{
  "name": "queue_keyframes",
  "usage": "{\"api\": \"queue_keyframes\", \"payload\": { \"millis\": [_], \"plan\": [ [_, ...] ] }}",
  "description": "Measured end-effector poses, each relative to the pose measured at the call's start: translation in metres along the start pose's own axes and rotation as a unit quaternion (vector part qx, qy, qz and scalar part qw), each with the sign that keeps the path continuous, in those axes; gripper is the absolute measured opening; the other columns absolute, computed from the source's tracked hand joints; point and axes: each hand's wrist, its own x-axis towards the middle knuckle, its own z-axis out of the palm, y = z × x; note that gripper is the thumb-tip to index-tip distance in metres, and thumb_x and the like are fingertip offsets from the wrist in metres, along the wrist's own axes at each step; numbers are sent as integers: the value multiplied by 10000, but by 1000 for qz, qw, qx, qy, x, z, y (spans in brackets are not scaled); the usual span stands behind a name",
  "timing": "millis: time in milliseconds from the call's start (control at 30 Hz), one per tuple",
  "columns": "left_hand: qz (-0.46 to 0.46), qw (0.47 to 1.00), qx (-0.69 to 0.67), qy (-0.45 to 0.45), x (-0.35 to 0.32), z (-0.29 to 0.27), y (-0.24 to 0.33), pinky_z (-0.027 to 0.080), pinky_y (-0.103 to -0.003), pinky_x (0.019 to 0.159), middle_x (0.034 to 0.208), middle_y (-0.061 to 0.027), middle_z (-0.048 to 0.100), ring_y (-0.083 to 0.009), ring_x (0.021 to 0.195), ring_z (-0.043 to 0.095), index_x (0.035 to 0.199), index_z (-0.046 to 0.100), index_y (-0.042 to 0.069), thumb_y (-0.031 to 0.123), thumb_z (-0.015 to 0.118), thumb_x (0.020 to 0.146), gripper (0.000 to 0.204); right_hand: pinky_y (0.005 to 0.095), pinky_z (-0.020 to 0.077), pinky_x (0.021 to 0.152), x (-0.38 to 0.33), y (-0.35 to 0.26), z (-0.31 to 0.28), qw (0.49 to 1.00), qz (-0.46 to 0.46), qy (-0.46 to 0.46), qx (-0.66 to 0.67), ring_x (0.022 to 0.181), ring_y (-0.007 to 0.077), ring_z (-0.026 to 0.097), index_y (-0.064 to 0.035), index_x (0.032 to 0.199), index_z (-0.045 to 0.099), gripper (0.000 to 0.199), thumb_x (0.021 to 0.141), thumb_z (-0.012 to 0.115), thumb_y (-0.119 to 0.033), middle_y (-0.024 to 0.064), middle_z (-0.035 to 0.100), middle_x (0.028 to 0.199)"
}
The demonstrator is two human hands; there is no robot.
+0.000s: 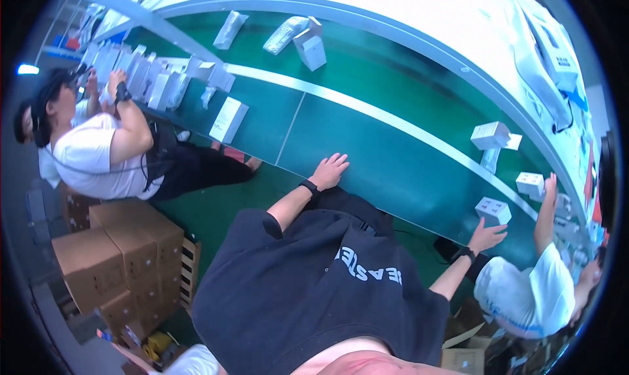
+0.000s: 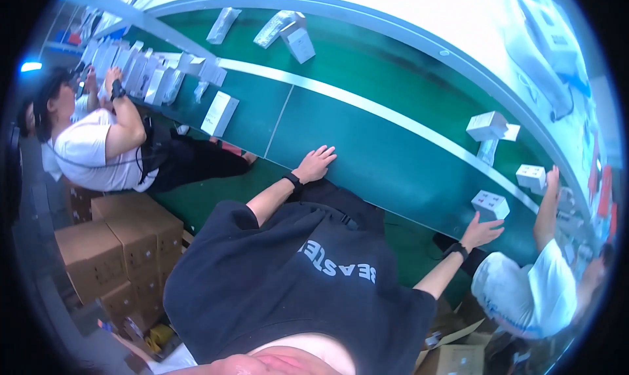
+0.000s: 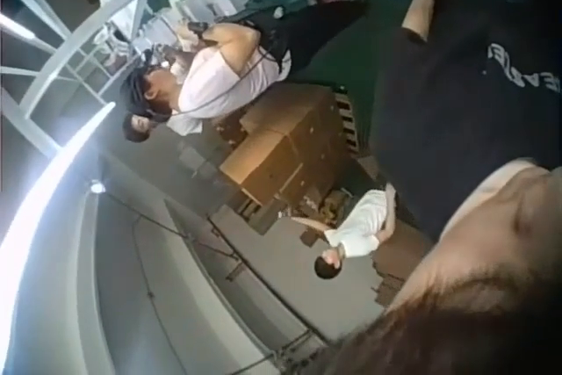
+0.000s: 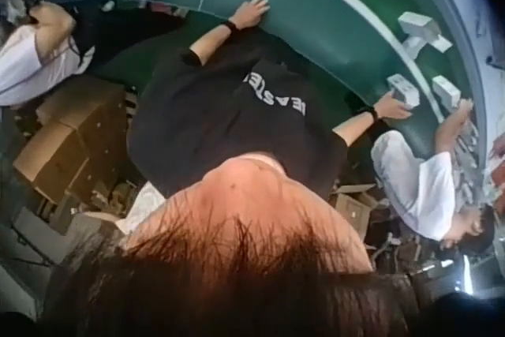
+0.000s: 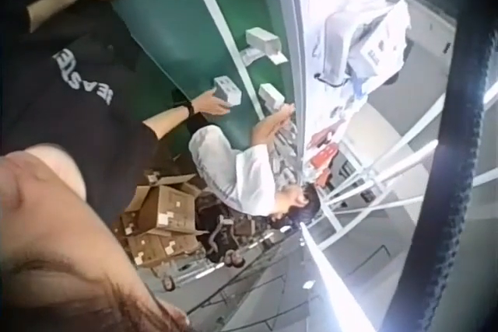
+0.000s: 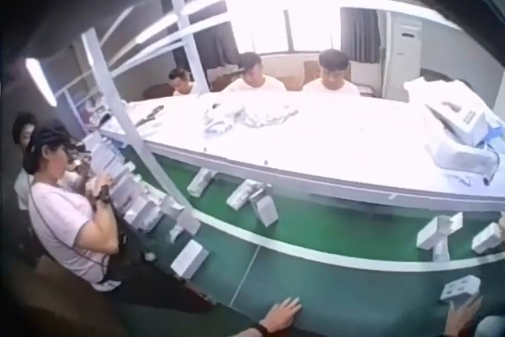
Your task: The person packs items by placing a thermometer into a bubble wrap bag, inserting it into a box, and closing the lid. After stacking the boxes on the table, they place the stack into a larger cardboard box.
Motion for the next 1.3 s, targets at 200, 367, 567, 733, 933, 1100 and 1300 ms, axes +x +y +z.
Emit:
{"api": "queue_keyframes", "payload": {
  "millis": [200, 367, 567, 733, 933, 1100, 1300],
  "plan": [
    [-137, 989, -63, -7, -27, 1, 20, 386, -527, 1049, 1485, -130, 385, -349, 1385, 334, 1305, 510, 104, 132, 623, 825, 494, 538, 447, 950, 40, 4, 53, 994, 40, -97, -35, 1138, 478, 501, -12, 1395, 399, 853, 837, 595, -628, 262, 460, 1308],
    [-243, 959, -143, 35, -49, -1, 33, 362, -502, 1090, 1496, -178, 350, -382, 1391, 316, 1335, 477, 100, 143, 621, 844, 513, 551, 481, 888, 47, 52, 83, 998, 41, -51, 18, 1109, 469, 529, -33, 1389, 409, 839, 803, 657, -581, 259, 482, 1281],
    [-325, 925, -95, 172, -88, -50, -37, 391, -480, 1065, 1422, -227, 402, -398, 1339, 369, 1342, 466, 81, 165, 671, 815, 572, 537, 481, 908, 48, 48, 89, 996, -8, -41, 75, 1133, 444, 533, -50, 1397, 400, 860, 763, 703, -547, 234, 462, 1331],
    [-378, 891, 0, 253, -101, -132, -136, 410, -477, 1039, 1354, -239, 439, -402, 1279, 415, 1348, 434, 32, 188, 727, 770, 667, 530, 455, 950, 4, -58, -10, 973, 3, -204, 112, 1176, 443, 505, -55, 1414, 377, 896, 749, 712, -553, 194, 390, 1421],
    [-492, 830, 124, 230, -128, -192, -229, 380, -514, 1028, 1328, -221, 469, -381, 1268, 433, 1401, 370, 31, 317, 836, 663, 918, 530, 460, 924, -74, -213, -104, 930, -164, -251, 213, 1134, 459, 503, -62, 1400, 367, 893, 727, 761, -499, 189, 378, 1397],
    [-524, 846, 8, 96, -97, -200, -286, 357, -606, 1015, 1317, -201, 491, -389, 1262, 452, 1401, 339, 23, 351, 867, 607, 1009, 504, 475, 900, -127, -282, -154, 909, -189, -299, 221, 1137, 458, 491, -57, 1356, 376, 885, 678, 836, -391, 208, 410, 1305],
    [-501, 854, -8, 136, -88, -192, -305, 414, -591, 905, 1172, -172, 551, -383, 1126, 530, 1225, 467, 47, 341, 824, 587, 788, 479, 457, 932, -131, -290, -160, 874, -183, -372, 252, 1151, 443, 487, -43, 1358, 367, 881, 671, 844, -321, 225, 431, 1279]
  ]
}}
